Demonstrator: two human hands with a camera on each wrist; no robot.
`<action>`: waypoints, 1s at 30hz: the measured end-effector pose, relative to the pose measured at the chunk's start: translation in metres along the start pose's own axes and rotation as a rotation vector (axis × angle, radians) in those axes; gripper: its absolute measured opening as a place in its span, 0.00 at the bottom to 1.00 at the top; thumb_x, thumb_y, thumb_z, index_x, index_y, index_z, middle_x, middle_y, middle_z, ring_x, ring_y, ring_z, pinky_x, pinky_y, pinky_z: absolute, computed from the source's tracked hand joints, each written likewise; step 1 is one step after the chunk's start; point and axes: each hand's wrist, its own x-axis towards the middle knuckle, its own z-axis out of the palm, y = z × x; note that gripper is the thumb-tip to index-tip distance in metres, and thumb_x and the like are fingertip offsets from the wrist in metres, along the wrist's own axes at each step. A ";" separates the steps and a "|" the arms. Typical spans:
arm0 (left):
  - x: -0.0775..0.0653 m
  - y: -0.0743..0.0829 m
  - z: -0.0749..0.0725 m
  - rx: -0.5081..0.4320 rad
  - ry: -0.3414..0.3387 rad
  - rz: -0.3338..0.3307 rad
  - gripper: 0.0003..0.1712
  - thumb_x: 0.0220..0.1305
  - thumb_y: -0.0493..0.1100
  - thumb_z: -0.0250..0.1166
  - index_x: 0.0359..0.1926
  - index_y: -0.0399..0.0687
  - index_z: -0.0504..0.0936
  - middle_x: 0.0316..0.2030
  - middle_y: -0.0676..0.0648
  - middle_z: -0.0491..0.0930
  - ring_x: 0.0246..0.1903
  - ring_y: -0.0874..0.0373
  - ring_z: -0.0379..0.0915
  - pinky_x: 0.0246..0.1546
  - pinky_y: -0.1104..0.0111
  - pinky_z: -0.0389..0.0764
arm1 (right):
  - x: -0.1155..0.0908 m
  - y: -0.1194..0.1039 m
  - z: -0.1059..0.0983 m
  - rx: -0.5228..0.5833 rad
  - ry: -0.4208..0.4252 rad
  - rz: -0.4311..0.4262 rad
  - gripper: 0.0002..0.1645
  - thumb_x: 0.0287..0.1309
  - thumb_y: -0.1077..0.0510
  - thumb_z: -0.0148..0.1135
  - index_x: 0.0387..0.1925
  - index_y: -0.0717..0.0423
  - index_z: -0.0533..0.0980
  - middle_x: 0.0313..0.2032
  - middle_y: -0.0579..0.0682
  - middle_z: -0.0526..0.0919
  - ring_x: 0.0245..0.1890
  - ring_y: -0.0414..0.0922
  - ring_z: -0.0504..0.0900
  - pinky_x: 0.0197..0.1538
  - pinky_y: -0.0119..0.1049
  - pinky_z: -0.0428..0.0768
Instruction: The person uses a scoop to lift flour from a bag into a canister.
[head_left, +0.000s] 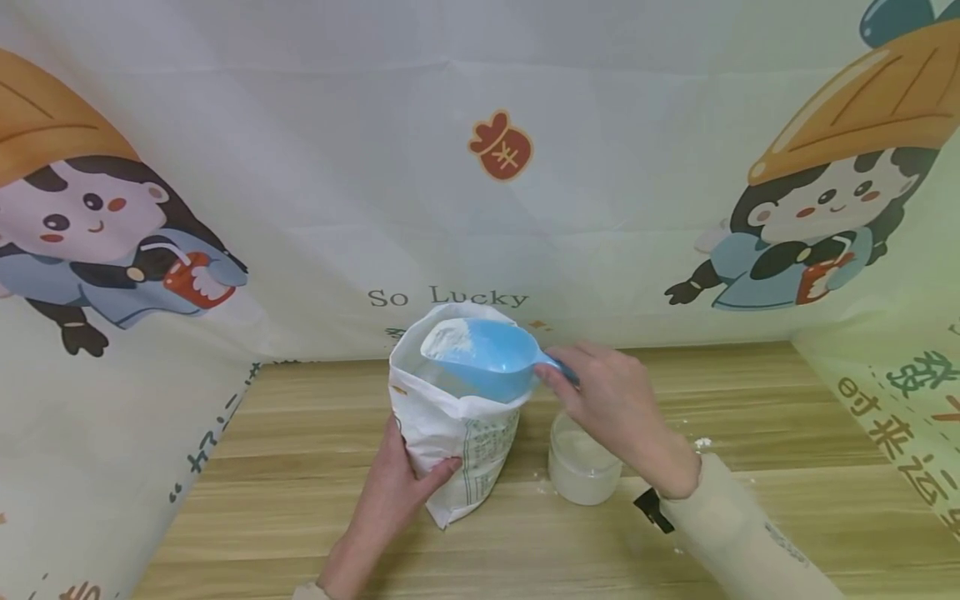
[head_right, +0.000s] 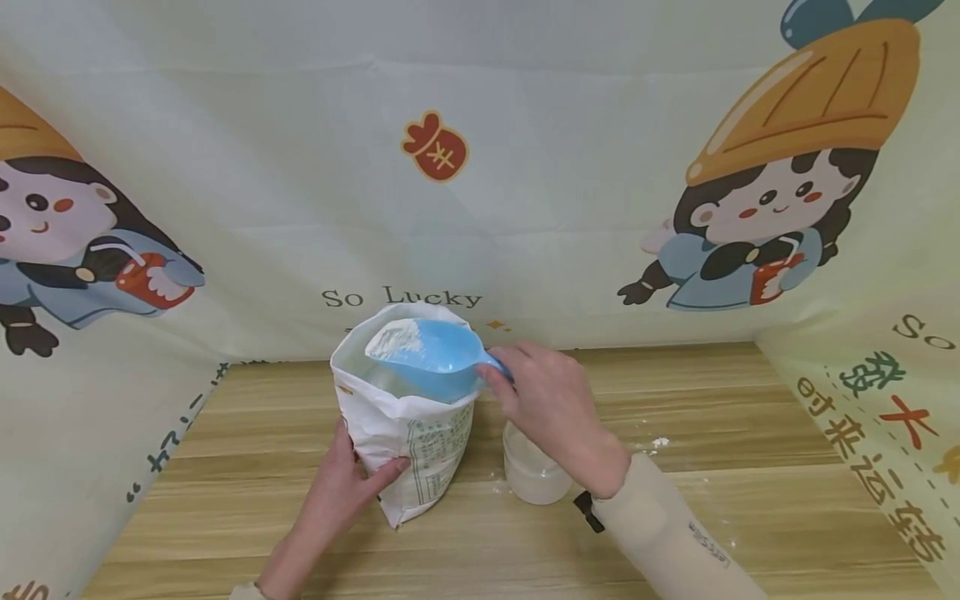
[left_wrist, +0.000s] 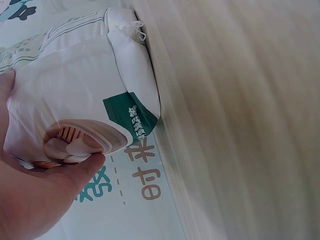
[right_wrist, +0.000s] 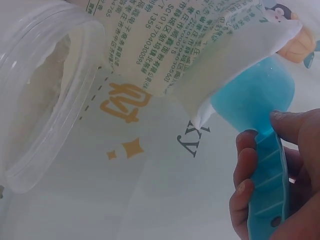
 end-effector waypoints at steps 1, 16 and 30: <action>0.000 0.000 0.000 -0.003 -0.001 -0.002 0.55 0.56 0.47 0.80 0.75 0.39 0.55 0.54 0.36 0.77 0.54 0.40 0.77 0.58 0.42 0.77 | -0.001 0.000 -0.002 0.006 -0.001 0.004 0.14 0.66 0.52 0.70 0.46 0.58 0.86 0.33 0.52 0.87 0.28 0.47 0.83 0.28 0.41 0.80; 0.000 0.000 0.000 0.012 -0.004 -0.009 0.55 0.56 0.47 0.80 0.75 0.39 0.55 0.54 0.36 0.77 0.53 0.40 0.77 0.58 0.43 0.77 | -0.011 0.012 -0.020 0.032 0.070 0.033 0.12 0.62 0.57 0.74 0.44 0.60 0.85 0.37 0.52 0.88 0.33 0.48 0.86 0.34 0.46 0.84; 0.001 -0.002 0.001 0.002 -0.011 -0.001 0.57 0.56 0.48 0.80 0.76 0.41 0.54 0.56 0.36 0.77 0.56 0.40 0.76 0.59 0.43 0.76 | -0.032 0.029 -0.041 -0.003 0.123 0.021 0.14 0.56 0.61 0.76 0.44 0.62 0.84 0.36 0.54 0.88 0.30 0.48 0.83 0.31 0.46 0.82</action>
